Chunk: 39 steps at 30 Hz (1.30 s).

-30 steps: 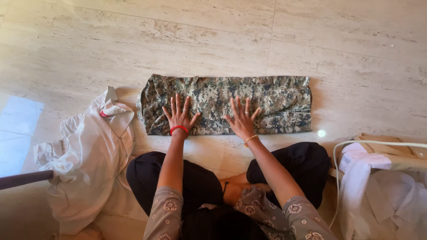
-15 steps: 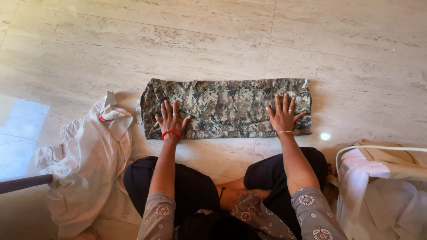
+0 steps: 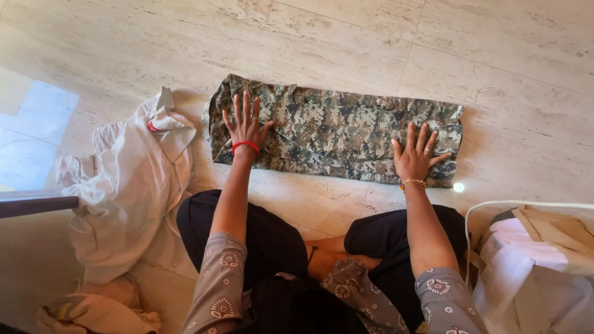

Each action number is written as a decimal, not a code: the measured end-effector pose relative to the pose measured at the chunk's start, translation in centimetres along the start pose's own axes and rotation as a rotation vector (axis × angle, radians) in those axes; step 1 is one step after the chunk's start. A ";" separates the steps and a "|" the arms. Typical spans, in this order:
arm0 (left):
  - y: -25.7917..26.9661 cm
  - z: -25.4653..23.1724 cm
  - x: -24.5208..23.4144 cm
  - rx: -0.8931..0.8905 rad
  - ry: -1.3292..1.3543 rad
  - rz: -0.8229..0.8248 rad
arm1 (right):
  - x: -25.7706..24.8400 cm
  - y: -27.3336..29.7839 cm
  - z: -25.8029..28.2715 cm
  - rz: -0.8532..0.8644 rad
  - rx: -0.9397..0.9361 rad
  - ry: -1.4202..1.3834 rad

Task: The person folds a camouflage-patterned shirt on the floor, smoothing and aligning it before placing it into a white bag. Then the person picks up a white shirt, buttons it, and begins folding it.

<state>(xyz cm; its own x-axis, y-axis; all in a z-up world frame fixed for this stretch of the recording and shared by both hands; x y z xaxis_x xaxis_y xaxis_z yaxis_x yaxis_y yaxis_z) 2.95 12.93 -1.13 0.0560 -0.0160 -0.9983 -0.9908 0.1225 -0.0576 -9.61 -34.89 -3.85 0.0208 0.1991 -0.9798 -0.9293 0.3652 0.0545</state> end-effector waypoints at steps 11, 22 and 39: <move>-4.5 2.2 -1.3 -0.057 0.087 0.214 | -0.8 0.5 0.5 0.026 0.022 0.011; -6.9 4.8 -0.7 0.005 0.139 0.347 | -0.7 -2.5 -2.3 0.291 0.004 -0.015; 13.2 -24.4 -4.3 0.435 0.205 0.379 | 1.0 -2.0 -13.1 -0.099 0.517 -0.633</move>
<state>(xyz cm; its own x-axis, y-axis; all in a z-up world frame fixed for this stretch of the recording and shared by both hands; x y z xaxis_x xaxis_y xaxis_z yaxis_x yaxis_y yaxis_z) -13.34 -9.58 2.60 -0.3583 -0.0775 -0.9304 -0.7933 0.5507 0.2596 -12.57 -47.38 -7.47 0.4412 0.5627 -0.6991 -0.6283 0.7499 0.2071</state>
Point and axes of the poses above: each hand's wrist, its own y-axis away from the middle knuckle, its own x-axis out of the palm, z = x × y, the point moved 2 cm from there along -y, towards the middle knuckle, and after that the axes turned 1 degree about y, right-handed, at the moved point
